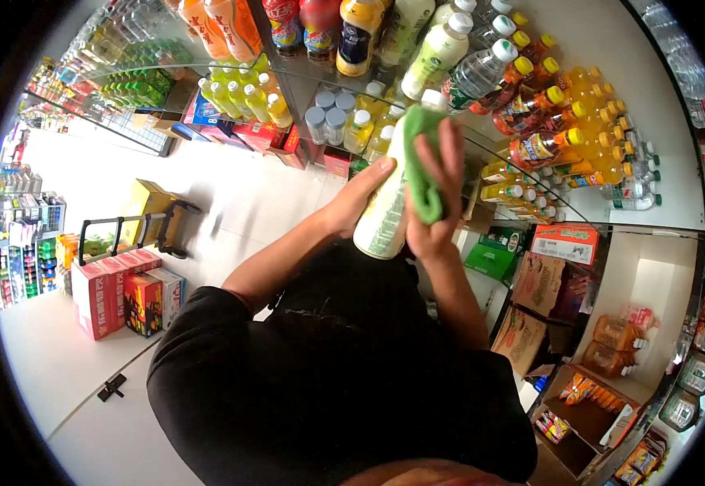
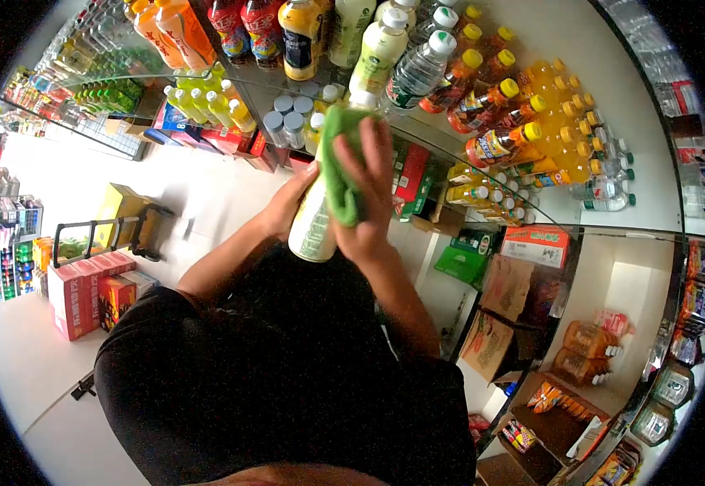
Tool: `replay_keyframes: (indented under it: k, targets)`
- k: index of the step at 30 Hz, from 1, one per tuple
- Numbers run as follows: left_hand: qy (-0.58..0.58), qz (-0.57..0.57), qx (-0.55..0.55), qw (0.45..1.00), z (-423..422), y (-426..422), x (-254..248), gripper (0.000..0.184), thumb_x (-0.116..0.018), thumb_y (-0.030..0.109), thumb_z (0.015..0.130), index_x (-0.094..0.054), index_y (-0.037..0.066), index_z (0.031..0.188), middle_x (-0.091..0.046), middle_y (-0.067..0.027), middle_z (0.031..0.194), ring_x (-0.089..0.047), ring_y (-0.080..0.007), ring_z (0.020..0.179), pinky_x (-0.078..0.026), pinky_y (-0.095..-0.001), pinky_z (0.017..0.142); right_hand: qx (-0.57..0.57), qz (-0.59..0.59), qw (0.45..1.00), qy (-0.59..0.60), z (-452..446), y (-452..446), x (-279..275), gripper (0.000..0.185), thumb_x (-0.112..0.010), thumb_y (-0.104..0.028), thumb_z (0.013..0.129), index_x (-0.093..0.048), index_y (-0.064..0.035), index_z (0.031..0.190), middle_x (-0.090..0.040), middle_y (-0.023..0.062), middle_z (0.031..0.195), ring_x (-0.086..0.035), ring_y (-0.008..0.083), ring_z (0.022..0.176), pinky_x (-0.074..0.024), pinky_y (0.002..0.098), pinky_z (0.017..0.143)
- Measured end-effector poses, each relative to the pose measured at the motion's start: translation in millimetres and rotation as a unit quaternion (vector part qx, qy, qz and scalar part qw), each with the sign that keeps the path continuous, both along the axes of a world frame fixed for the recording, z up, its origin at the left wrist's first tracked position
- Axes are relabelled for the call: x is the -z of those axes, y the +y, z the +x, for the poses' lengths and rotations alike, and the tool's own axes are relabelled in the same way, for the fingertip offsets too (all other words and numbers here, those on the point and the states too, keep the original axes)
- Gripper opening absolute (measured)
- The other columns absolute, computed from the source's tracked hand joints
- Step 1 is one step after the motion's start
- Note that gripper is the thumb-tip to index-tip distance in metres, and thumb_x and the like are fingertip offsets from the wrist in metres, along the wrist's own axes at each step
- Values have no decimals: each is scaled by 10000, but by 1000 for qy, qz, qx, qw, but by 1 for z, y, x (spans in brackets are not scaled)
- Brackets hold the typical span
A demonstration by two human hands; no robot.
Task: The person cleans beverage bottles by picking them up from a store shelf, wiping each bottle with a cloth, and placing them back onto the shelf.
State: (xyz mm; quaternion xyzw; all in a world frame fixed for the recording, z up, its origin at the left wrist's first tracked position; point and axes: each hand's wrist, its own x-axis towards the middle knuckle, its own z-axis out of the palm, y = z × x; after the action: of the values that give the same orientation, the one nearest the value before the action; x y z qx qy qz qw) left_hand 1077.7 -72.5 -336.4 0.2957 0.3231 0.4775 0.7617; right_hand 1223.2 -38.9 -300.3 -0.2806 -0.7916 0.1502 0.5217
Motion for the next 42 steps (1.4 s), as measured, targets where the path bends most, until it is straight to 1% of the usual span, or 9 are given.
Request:
replay_keyframes:
  k: [3,11,18,19,22,24,30,34,42]
  targets:
    - [-204,-99,-4,974,0,2,5,616,-389,548,1035,-474,70,1414,-639,-128,1215,-656,-231,1047,-550,-379,920,-103,-71,990,-69,19,-37,16,463,-528,-277,957,-583,-68,1367,-449,167,1515,-304,401,1468,-218,544,1190]
    - [-62,-85,-13,994,34,-32,4,559,-388,529,1045,-525,76,1341,-666,-105,1130,-688,-204,896,-583,-350,762,-31,-61,997,-47,42,-35,11,480,-528,-225,958,-546,-36,1398,-375,169,1566,-241,440,1478,-192,576,1184]
    - [-130,-77,-125,981,21,-40,11,692,-419,595,1011,-450,45,1430,-620,-171,1272,-668,-271,1055,-577,-393,914,-258,-52,963,-60,54,-82,33,536,-542,-359,860,-607,-124,1337,-496,94,1486,-322,356,1466,-149,617,1194]
    - [-129,-64,-124,982,21,-44,12,695,-428,585,1012,-442,35,1437,-623,-187,1255,-670,-273,1055,-587,-400,900,-265,-78,958,-79,59,-90,31,645,-335,-530,961,-659,-76,1287,-555,119,1434,-361,354,1451,-150,584,1203]
    - [-256,-88,-18,963,22,-53,14,662,-319,567,1045,-423,69,1470,-620,-178,1267,-651,-297,1109,-557,-430,960,-246,-88,963,-70,62,-78,29,672,-322,-555,974,-637,-69,1316,-529,132,1459,-332,364,1464,-140,575,1206]
    - [-90,-93,-70,989,38,-62,0,581,-398,524,1033,-473,89,1410,-640,-144,1206,-659,-252,1038,-557,-399,905,-157,-80,984,8,57,-60,27,443,-538,-207,948,-581,-104,1377,-394,89,1573,-240,333,1506,-154,521,1221]
    - [-55,-35,-154,986,38,-64,-7,518,-520,430,980,-535,44,1325,-653,-122,1145,-655,-233,993,-546,-385,876,-224,-153,960,73,53,-59,24,441,-580,-161,953,-575,-93,1388,-440,134,1536,-216,356,1512,-150,488,1220]
    - [-98,-34,-141,985,8,-41,-10,612,-484,418,922,-497,3,1371,-635,-152,1210,-642,-260,1049,-535,-375,936,-327,-124,937,-25,57,-90,47,718,-405,-629,893,-590,-138,1383,-433,80,1549,-208,343,1517,-92,614,1195]
    - [-139,-73,-111,981,-6,-32,-28,586,-467,537,1011,-466,114,1417,-652,-106,1193,-670,-237,1013,-563,-406,865,-162,-185,961,127,-14,-32,-11,425,-520,-138,962,-587,-57,1374,-382,142,1572,-218,354,1510,-176,472,1216]
